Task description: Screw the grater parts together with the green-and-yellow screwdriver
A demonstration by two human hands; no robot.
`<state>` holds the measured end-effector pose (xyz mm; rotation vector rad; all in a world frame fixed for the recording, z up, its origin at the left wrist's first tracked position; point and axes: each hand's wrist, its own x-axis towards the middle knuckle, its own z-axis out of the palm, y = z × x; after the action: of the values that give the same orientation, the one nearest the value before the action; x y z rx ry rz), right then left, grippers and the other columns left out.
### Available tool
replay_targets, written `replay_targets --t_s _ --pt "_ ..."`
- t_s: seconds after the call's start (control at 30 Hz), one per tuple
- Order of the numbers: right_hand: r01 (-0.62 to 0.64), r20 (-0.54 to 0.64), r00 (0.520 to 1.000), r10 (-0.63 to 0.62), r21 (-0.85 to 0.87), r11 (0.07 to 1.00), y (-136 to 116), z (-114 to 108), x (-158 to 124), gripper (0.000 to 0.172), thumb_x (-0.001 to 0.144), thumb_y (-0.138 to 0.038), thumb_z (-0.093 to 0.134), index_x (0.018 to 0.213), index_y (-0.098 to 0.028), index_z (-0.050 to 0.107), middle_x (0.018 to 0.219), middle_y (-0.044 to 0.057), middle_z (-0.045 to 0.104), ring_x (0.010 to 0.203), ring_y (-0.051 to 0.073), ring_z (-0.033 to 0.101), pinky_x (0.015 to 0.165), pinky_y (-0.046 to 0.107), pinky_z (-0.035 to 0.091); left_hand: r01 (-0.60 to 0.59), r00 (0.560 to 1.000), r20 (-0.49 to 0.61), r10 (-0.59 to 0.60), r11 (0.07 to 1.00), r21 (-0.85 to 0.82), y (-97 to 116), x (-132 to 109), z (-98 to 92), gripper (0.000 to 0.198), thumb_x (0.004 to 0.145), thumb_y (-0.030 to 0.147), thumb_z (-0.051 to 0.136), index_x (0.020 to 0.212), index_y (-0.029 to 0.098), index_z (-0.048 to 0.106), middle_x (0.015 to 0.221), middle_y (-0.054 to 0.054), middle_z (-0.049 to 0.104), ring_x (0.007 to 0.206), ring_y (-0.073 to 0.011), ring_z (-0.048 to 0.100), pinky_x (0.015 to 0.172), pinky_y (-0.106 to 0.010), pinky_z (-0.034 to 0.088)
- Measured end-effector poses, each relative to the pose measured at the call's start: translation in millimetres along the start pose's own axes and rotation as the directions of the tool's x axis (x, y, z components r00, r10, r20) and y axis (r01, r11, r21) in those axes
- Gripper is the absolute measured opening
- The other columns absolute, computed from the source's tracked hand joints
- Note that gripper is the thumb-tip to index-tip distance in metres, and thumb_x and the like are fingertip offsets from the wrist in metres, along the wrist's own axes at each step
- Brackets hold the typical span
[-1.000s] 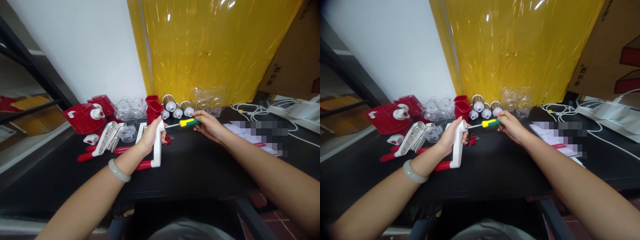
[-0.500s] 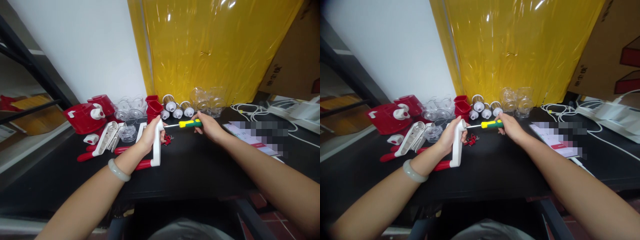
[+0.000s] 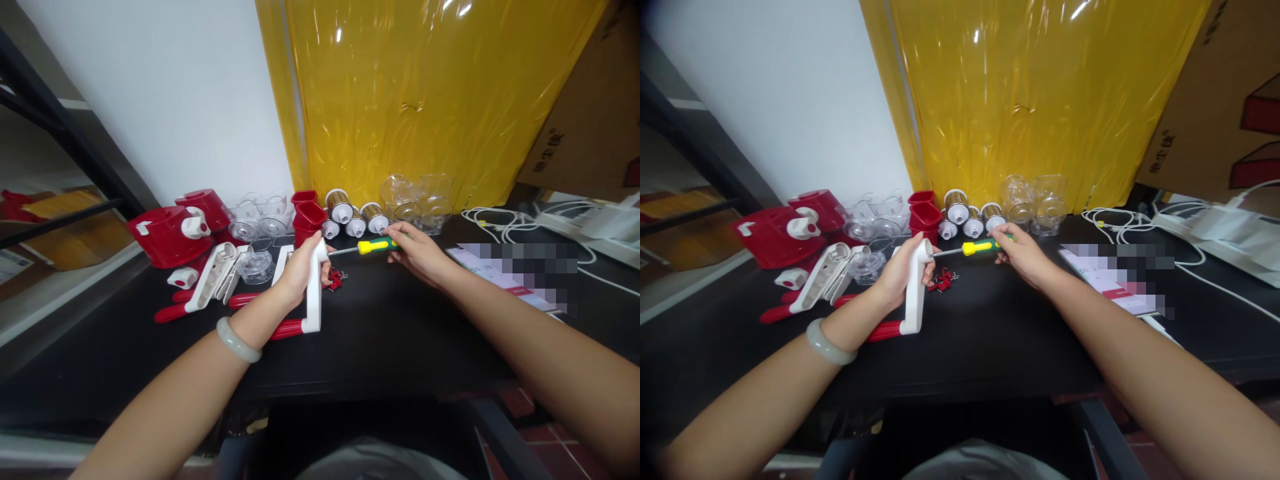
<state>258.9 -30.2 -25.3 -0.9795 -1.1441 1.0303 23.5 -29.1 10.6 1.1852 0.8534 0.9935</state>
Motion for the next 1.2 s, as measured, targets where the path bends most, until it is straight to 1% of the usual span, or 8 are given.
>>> replay_targets --t_s 0.13,0.23,0.5,0.63,0.8,0.93,1.1,1.2 --pt "-0.041 -0.02 0.999 0.043 0.089 0.995 -3 1 -2 0.047 0.06 -0.05 0.088 0.089 -0.023 0.061 0.081 -0.003 0.057 0.058 0.008 0.049 0.058 0.027 0.049 0.003 1.0 0.008 -0.003 1.0 0.003 -1 0 -0.7 0.046 0.088 0.062 0.057 0.083 0.016 0.061 0.049 0.004 0.05 0.037 -0.0104 0.044 0.042 -0.023 0.045" --pt "-0.038 -0.008 0.999 0.04 0.126 0.991 -5 1 -3 0.044 0.061 -0.045 0.088 0.09 -0.023 0.062 0.088 -0.002 0.058 0.066 0.01 0.053 0.06 0.026 0.049 0.003 1.0 0.01 -0.003 1.0 0.004 0 0 -0.4 0.048 0.086 0.065 0.059 0.083 0.016 0.061 0.049 0.004 0.05 0.036 -0.0105 0.044 0.042 -0.023 0.045" --pt "-0.033 0.041 0.999 0.027 0.159 0.987 -5 -3 -4 0.036 0.066 -0.035 0.085 0.093 -0.025 0.065 0.091 -0.001 0.059 0.073 0.011 0.054 0.064 0.028 0.05 0.016 1.0 0.0 -0.016 1.0 -0.003 0 1 0.0 0.046 0.089 0.062 0.057 0.084 0.016 0.061 0.05 0.003 0.051 0.036 -0.0105 0.044 0.042 -0.023 0.044" --pt "-0.033 0.078 0.997 0.021 0.161 0.986 -3 -6 -2 0.034 0.067 -0.034 0.085 0.094 -0.027 0.065 0.092 -0.001 0.059 0.075 0.013 0.055 0.067 0.029 0.051 0.016 1.0 -0.004 -0.016 1.0 0.002 -1 1 -1.0 0.046 0.09 0.061 0.055 0.084 0.016 0.061 0.049 0.003 0.051 0.036 -0.0102 0.044 0.042 -0.023 0.044" --pt "-0.027 0.11 0.994 0.01 0.162 0.986 0 -10 1 0.032 0.069 -0.033 0.085 0.095 -0.029 0.066 0.094 -0.001 0.059 0.077 0.013 0.056 0.07 0.03 0.052 0.01 1.0 -0.004 -0.01 1.0 0.007 -1 0 -0.8 0.046 0.088 0.062 0.057 0.084 0.016 0.061 0.049 0.004 0.05 0.037 -0.0102 0.044 0.042 -0.022 0.044" --pt "-0.025 0.114 0.993 0.007 0.16 0.987 0 -11 0 0.034 0.069 -0.03 0.085 0.097 -0.03 0.066 0.095 -0.001 0.059 0.08 0.014 0.058 0.072 0.03 0.053 0.006 1.0 0.005 -0.006 1.0 0.016 -2 1 -1.3 0.048 0.085 0.065 0.059 0.084 0.016 0.061 0.05 0.003 0.051 0.037 -0.0104 0.045 0.043 -0.023 0.045" --pt "-0.016 0.09 0.996 0.0 0.176 0.984 -3 -9 -2 0.041 0.065 -0.025 0.085 0.1 -0.031 0.064 0.096 -0.002 0.059 0.084 0.015 0.06 0.074 0.032 0.054 0.012 1.0 0.0 -0.012 0.999 0.031 -1 0 -0.6 0.051 0.084 0.067 0.059 0.085 0.016 0.061 0.05 0.003 0.052 0.038 -0.0103 0.045 0.042 -0.022 0.043" --pt "-0.005 0.084 0.996 -0.007 0.148 0.989 -1 -8 -1 0.043 0.065 -0.027 0.083 0.102 -0.03 0.062 0.096 -0.002 0.06 0.084 0.015 0.061 0.073 0.032 0.055 0.009 1.0 0.007 -0.009 0.999 0.036 -1 0 0.9 0.051 0.085 0.067 0.058 0.084 0.016 0.062 0.05 0.003 0.052 0.038 -0.01 0.045 0.043 -0.022 0.043"
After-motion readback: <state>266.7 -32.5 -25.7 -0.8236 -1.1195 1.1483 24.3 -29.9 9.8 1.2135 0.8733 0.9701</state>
